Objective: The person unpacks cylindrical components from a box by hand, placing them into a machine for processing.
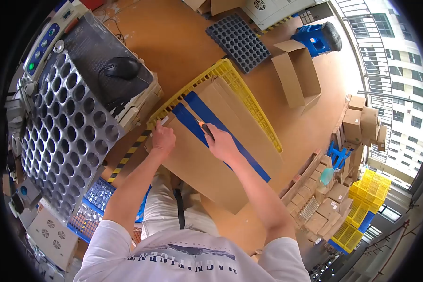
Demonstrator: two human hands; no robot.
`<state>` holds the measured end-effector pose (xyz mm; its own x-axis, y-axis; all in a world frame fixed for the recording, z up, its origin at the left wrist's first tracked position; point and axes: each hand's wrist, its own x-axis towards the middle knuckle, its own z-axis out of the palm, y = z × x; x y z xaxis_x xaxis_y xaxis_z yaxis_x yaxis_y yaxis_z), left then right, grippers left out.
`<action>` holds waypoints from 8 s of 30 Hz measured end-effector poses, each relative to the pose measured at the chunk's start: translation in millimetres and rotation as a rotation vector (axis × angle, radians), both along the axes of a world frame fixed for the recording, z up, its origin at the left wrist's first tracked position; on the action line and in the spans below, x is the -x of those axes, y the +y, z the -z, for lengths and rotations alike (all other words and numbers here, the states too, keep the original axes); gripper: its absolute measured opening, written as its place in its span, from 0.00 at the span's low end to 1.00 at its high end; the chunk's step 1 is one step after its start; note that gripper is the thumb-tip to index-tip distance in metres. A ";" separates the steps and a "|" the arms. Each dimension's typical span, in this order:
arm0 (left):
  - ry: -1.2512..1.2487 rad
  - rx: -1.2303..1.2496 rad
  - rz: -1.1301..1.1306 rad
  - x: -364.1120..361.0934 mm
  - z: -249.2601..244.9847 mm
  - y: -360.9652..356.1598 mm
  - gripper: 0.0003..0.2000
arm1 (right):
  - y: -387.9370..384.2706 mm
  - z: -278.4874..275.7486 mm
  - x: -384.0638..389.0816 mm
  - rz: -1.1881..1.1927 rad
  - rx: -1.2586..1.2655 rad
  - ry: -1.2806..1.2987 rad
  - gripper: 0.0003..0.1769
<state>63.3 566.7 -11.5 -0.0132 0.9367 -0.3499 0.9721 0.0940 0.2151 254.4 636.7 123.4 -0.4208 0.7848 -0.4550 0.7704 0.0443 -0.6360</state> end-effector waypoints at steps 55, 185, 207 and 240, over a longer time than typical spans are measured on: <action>-0.067 0.051 1.667 -508.4 -70.6 -3.4 0.06 | -265.1 79.8 -412.2 1.323 0.282 0.846 0.11; -1.167 0.241 -1.095 -112.0 -78.1 70.0 0.15 | -30.1 76.9 55.4 0.010 -0.320 -0.427 0.22; -1.689 0.087 -0.406 -123.6 -137.0 113.5 0.14 | 3.8 97.9 -51.8 0.679 -0.334 -0.104 0.18; -0.263 0.360 0.574 -35.4 -181.1 -159.3 0.05 | -290.7 -103.3 -162.5 -0.037 0.456 0.279 0.14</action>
<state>98.7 407.3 169.5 0.5730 0.5968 -0.5617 0.8098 -0.3067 0.5002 416.8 346.0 226.7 -0.5981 0.5160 -0.6132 0.5722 -0.2607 -0.7776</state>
